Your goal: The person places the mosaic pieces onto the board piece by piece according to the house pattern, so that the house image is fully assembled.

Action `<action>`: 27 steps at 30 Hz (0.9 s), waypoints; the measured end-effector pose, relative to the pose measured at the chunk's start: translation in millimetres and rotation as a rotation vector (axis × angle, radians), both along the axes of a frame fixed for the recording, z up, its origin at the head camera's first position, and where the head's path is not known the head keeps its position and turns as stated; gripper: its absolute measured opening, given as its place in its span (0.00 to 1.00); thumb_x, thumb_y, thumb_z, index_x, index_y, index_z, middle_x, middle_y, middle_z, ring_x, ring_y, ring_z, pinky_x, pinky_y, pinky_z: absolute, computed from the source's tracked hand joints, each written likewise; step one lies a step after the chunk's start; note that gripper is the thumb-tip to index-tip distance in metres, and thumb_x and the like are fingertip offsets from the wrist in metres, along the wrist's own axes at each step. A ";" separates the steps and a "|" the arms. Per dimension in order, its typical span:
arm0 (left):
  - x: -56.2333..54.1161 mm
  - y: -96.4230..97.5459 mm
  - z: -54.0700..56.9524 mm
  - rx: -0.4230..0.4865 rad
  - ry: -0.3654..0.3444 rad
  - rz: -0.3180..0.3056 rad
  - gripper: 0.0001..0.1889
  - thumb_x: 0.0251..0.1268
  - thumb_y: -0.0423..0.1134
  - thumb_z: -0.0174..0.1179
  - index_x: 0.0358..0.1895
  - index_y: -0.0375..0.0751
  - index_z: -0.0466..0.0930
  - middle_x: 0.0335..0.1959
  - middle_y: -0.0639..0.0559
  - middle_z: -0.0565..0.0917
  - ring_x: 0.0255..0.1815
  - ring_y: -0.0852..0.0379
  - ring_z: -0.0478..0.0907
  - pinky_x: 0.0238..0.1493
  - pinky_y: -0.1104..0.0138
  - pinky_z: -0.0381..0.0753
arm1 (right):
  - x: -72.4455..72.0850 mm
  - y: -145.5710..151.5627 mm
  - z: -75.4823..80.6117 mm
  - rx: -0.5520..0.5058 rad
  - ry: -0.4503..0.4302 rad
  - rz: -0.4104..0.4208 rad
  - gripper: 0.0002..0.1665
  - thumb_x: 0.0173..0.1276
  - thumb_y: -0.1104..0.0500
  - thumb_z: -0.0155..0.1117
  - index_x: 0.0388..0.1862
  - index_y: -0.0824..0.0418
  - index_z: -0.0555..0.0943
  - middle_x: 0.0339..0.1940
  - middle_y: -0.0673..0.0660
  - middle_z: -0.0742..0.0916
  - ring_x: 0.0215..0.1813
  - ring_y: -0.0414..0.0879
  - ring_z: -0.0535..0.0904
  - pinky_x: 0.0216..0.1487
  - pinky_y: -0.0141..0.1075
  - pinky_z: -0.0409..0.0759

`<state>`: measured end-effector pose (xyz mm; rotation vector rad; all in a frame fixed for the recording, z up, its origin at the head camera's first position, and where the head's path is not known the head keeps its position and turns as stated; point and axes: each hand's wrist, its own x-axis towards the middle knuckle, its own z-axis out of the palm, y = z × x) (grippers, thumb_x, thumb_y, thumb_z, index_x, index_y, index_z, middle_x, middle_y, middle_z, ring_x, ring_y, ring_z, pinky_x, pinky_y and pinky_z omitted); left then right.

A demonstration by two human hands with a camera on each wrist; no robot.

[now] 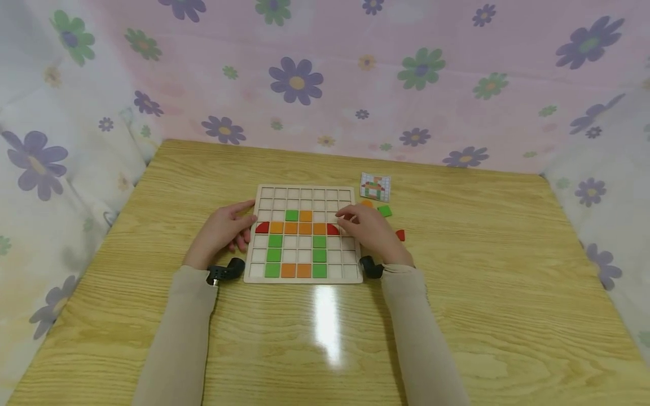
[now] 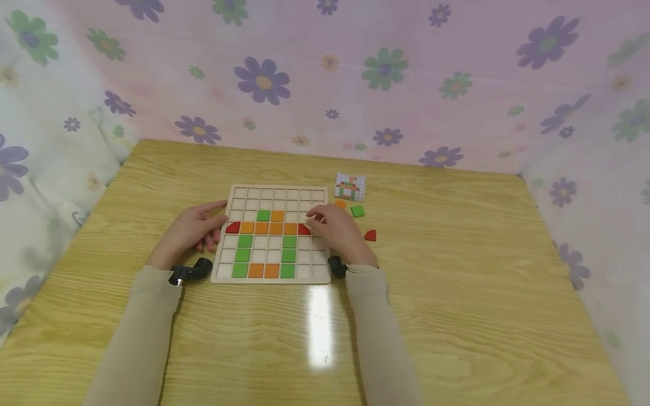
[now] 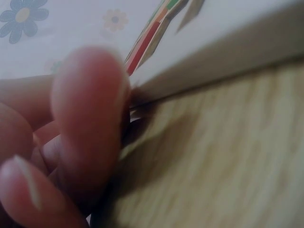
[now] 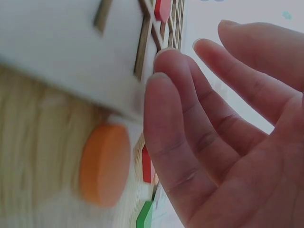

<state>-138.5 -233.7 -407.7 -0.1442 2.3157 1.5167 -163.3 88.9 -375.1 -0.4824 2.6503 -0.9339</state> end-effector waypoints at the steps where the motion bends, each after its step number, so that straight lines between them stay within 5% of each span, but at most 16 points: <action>1: 0.1 -0.3 -0.3 -0.003 0.000 0.002 0.28 0.62 0.54 0.52 0.66 0.64 0.57 0.21 0.41 0.78 0.16 0.47 0.77 0.14 0.63 0.72 | 0.3 1.7 -0.3 0.000 -0.005 -0.004 0.16 0.66 0.50 0.54 0.49 0.52 0.78 0.42 0.48 0.79 0.41 0.44 0.74 0.42 0.39 0.72; 27: -0.8 -0.5 0.3 -0.036 0.016 -0.016 0.29 0.63 0.54 0.50 0.67 0.62 0.57 0.21 0.41 0.78 0.16 0.47 0.77 0.15 0.62 0.73 | -7.4 34.8 -7.1 0.059 -0.029 -0.179 0.20 0.64 0.50 0.56 0.52 0.56 0.75 0.45 0.54 0.75 0.43 0.49 0.69 0.46 0.42 0.70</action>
